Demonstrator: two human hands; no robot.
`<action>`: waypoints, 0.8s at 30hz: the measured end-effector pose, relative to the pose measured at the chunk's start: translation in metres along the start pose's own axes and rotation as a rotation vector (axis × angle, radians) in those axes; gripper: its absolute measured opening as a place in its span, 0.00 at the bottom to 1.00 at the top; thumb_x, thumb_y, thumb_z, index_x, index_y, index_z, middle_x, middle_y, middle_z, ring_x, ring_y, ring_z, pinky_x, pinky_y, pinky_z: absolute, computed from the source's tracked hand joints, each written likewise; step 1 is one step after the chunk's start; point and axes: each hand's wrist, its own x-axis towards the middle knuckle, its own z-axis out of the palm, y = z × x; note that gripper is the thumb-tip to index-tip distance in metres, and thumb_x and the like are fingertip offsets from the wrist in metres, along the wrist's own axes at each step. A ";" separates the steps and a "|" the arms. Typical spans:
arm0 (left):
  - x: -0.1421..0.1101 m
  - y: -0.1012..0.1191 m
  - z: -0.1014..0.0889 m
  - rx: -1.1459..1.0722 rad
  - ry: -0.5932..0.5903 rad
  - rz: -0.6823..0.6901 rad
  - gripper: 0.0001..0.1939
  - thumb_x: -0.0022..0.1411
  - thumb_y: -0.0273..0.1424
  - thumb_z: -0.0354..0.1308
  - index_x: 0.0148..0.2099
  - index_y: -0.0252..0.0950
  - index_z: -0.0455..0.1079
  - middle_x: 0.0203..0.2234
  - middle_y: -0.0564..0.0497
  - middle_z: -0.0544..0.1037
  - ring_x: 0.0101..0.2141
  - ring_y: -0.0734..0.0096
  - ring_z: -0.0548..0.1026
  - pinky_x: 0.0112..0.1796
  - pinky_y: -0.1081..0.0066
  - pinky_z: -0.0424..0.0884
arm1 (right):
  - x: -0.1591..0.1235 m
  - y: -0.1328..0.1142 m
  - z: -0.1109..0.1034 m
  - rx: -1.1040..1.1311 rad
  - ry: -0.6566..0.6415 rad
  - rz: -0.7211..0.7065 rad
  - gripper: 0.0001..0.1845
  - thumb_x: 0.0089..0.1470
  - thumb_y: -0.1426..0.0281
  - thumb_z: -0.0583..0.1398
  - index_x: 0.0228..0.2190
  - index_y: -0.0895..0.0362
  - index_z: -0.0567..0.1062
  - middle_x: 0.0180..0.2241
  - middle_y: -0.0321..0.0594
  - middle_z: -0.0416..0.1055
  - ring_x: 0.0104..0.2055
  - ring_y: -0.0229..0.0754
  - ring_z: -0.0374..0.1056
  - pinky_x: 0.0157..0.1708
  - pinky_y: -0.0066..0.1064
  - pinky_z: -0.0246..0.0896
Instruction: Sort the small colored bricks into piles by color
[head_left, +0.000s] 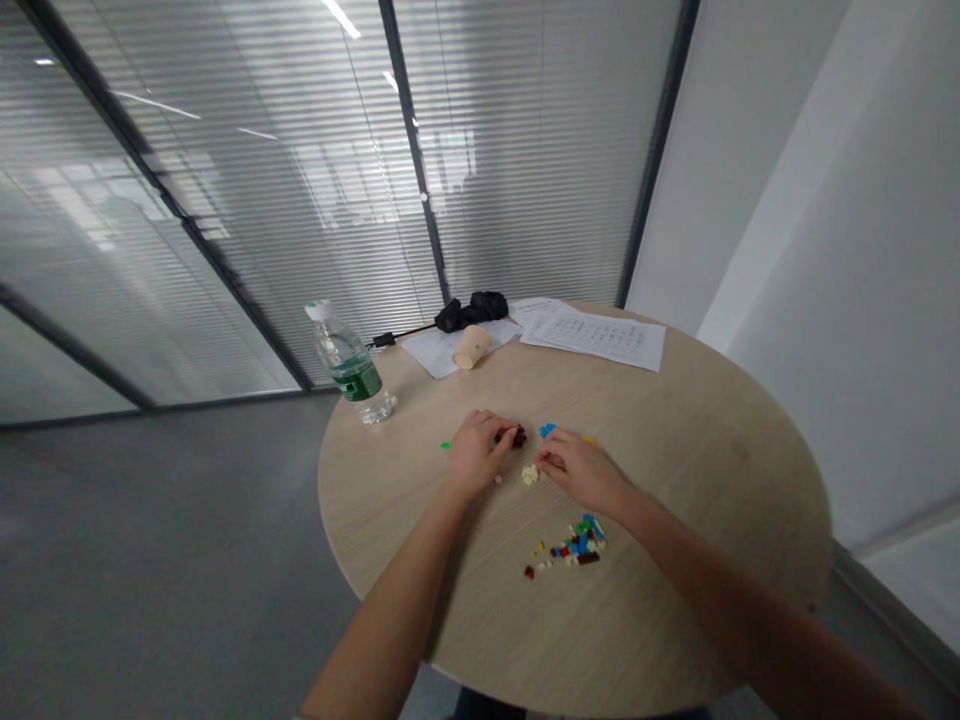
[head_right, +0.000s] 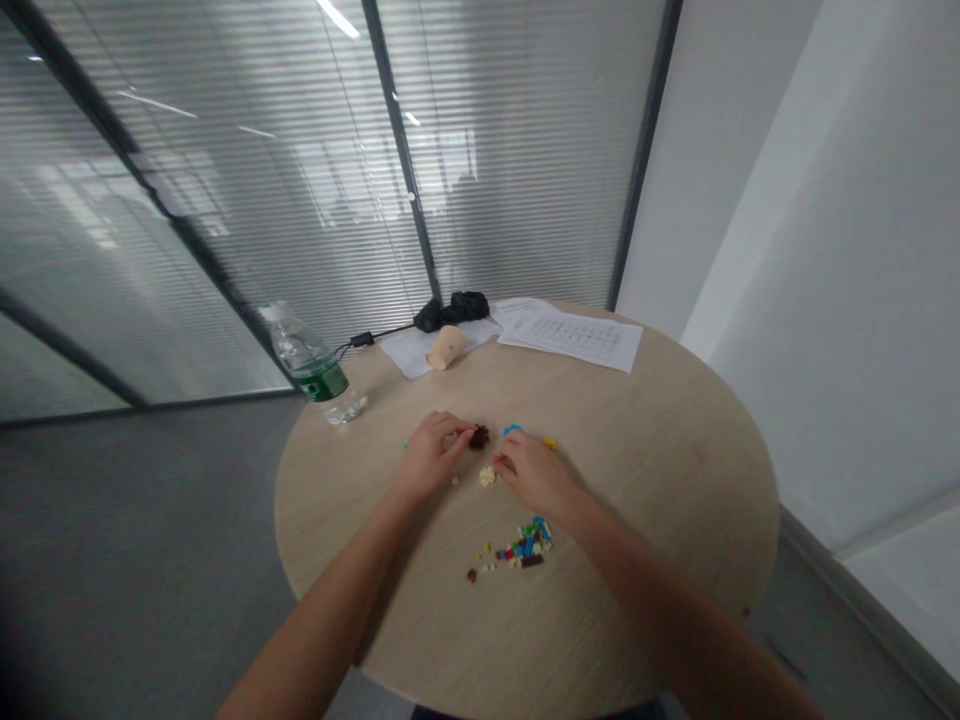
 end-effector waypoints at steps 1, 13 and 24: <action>0.000 0.000 0.000 -0.001 -0.001 0.001 0.09 0.63 0.29 0.53 0.36 0.36 0.75 0.31 0.48 0.77 0.37 0.66 0.70 0.40 0.66 0.66 | 0.000 -0.001 0.000 0.006 0.012 0.001 0.07 0.57 0.74 0.57 0.31 0.59 0.76 0.34 0.42 0.70 0.36 0.38 0.66 0.38 0.29 0.59; -0.001 0.002 0.001 -0.014 -0.009 -0.002 0.09 0.63 0.30 0.54 0.36 0.37 0.75 0.31 0.49 0.77 0.37 0.66 0.70 0.40 0.66 0.66 | 0.004 0.004 0.007 -0.094 0.026 0.058 0.07 0.56 0.72 0.58 0.30 0.58 0.77 0.33 0.43 0.73 0.40 0.43 0.66 0.42 0.32 0.56; -0.001 0.001 0.003 -0.027 -0.052 0.060 0.09 0.63 0.31 0.53 0.35 0.37 0.75 0.31 0.48 0.77 0.37 0.66 0.70 0.40 0.67 0.66 | 0.005 0.009 0.003 -0.098 0.012 -0.008 0.09 0.57 0.72 0.58 0.31 0.57 0.79 0.33 0.43 0.74 0.40 0.42 0.66 0.44 0.33 0.57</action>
